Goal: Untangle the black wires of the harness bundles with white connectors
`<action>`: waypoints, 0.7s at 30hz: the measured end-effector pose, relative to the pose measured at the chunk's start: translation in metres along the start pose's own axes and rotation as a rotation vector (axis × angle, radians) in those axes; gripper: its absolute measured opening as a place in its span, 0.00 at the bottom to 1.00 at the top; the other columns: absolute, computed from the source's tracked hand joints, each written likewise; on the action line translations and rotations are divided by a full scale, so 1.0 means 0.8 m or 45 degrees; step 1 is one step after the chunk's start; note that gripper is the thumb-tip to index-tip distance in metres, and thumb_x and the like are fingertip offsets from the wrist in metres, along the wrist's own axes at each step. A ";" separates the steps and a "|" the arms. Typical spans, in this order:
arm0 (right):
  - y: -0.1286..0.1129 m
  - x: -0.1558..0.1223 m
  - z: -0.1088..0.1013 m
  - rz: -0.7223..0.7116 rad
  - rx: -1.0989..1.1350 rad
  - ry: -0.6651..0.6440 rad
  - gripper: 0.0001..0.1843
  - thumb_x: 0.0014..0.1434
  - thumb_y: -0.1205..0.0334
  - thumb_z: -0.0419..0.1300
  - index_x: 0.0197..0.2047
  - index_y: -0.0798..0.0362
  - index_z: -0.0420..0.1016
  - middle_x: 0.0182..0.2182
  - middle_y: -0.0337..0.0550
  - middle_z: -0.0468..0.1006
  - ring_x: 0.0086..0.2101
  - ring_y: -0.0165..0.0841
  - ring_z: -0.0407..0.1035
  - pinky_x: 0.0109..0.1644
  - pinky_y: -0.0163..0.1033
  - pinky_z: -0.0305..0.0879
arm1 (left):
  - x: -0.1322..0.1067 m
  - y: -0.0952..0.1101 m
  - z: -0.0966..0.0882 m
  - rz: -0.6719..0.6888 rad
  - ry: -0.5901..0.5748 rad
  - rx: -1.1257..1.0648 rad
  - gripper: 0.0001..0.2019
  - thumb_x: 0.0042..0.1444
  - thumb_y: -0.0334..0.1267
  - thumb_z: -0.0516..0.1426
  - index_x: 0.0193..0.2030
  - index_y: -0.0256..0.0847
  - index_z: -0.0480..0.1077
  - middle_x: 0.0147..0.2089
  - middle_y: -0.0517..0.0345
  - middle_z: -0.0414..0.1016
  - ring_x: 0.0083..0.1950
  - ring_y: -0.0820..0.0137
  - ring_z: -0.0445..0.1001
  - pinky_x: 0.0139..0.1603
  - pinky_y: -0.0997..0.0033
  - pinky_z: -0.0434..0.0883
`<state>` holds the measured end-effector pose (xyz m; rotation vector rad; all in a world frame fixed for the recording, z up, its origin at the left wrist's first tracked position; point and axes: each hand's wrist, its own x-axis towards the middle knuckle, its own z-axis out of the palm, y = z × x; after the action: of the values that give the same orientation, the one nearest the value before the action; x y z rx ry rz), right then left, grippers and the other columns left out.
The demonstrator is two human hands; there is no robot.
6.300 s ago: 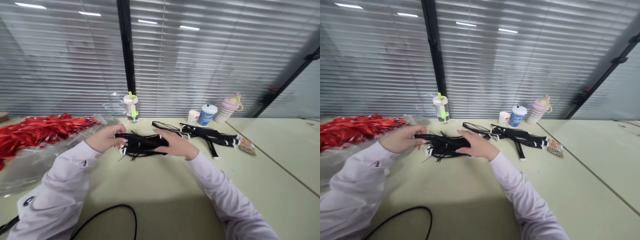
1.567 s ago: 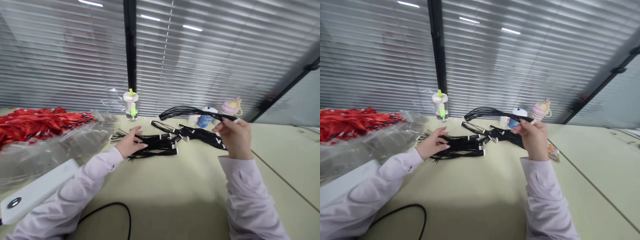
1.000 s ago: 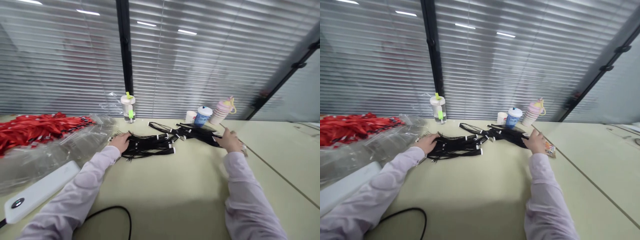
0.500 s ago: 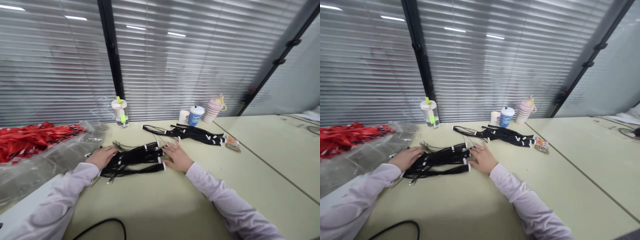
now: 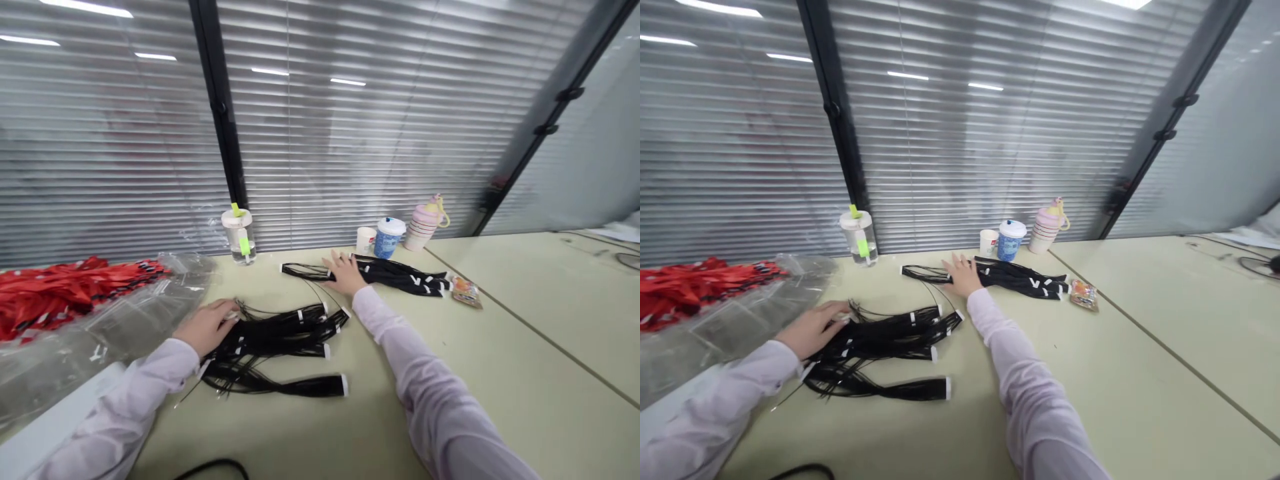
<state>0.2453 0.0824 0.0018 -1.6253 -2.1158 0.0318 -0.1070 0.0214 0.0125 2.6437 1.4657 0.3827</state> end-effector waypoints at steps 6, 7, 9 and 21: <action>-0.042 0.055 0.007 0.002 0.431 0.090 0.16 0.59 0.57 0.53 0.47 0.57 0.67 0.45 0.46 0.69 0.43 0.32 0.66 0.46 0.45 0.65 | 0.007 0.023 -0.031 0.026 0.090 -0.020 0.17 0.56 0.45 0.45 0.44 0.40 0.68 0.54 0.48 0.68 0.55 0.64 0.67 0.57 0.64 0.62; -0.043 0.064 -0.006 0.019 0.539 0.158 0.16 0.59 0.57 0.52 0.47 0.57 0.66 0.44 0.46 0.70 0.42 0.32 0.67 0.45 0.44 0.65 | 0.004 0.024 -0.035 0.029 0.098 -0.036 0.17 0.56 0.46 0.45 0.44 0.41 0.68 0.54 0.48 0.68 0.55 0.64 0.67 0.57 0.64 0.62; -0.040 0.079 -0.037 0.057 0.778 0.317 0.16 0.60 0.56 0.51 0.47 0.57 0.66 0.43 0.46 0.70 0.40 0.31 0.67 0.44 0.43 0.66 | 0.000 0.023 -0.039 0.009 0.134 -0.071 0.17 0.56 0.47 0.46 0.43 0.41 0.68 0.54 0.49 0.69 0.54 0.64 0.67 0.56 0.64 0.63; -0.048 -0.004 -0.171 -0.021 1.706 0.547 0.26 0.54 0.34 0.39 0.30 0.50 0.53 0.22 0.33 0.60 0.27 0.26 0.66 0.29 0.34 0.68 | -0.005 0.049 -0.049 0.123 0.186 -0.300 0.16 0.54 0.48 0.49 0.41 0.40 0.69 0.51 0.48 0.71 0.52 0.62 0.68 0.56 0.62 0.62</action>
<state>0.2622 0.0322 0.1339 -0.6774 -1.2024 0.8143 -0.0870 -0.0042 0.0578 2.5480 1.2434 0.7240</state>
